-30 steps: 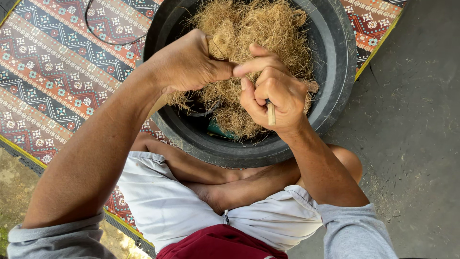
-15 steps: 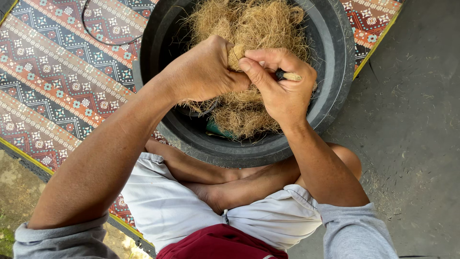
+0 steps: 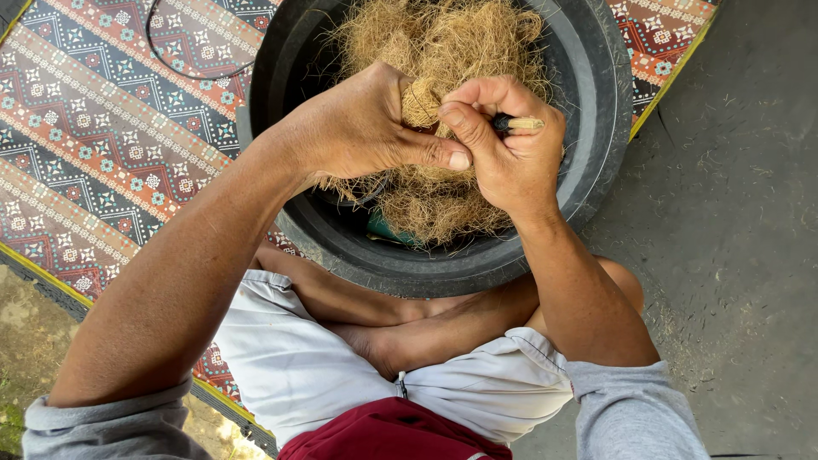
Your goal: The person sits cross-legged with a large basin of coconut coir fiber in front of them. They twist and fold handfuls of fiber around a thin wooden stick, pressing and rolling the fiber into a compact bundle, then tie and tighten the bundle with small wooden pegs to form a brush-like tool.
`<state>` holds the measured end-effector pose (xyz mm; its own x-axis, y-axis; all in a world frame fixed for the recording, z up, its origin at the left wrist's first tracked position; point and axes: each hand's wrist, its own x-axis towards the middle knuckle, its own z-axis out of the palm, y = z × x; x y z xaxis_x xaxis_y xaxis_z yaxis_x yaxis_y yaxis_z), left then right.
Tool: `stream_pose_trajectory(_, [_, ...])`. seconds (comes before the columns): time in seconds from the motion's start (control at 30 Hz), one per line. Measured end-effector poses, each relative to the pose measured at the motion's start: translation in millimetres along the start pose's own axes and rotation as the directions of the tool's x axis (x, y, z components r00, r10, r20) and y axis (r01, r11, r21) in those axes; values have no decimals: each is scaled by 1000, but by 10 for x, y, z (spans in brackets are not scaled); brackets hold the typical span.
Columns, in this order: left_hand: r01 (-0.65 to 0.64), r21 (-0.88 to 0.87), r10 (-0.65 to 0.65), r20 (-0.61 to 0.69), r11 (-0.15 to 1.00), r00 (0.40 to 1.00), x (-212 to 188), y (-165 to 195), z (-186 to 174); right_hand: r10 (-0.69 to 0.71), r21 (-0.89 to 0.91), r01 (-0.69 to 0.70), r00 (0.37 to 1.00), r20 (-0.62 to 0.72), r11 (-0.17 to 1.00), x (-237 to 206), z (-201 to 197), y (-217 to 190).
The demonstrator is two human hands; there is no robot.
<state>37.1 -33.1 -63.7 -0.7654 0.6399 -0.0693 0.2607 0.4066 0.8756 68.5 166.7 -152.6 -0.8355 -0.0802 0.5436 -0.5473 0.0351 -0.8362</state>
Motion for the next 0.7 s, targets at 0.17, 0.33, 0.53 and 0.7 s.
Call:
stream_pose_trajectory(0.17, [96,165,-100,13,982,995,21,-83,4,31,47,-32,999,20,998,-6,-17,23])
stream_pose_trajectory(0.33, [-13,143,1,79,990,997,30,-158,14,88,127,-102,990,107,987,21,-70,64])
stream_pose_trajectory(0.53, [-22,197,2,101,980,995,4,-213,24,299,259,-344,934,198,903,41,-139,121])
stream_pose_trajectory(0.7, [0,278,-35,121,961,992,-22,-278,46,336,518,-453,890,307,726,65,-140,152])
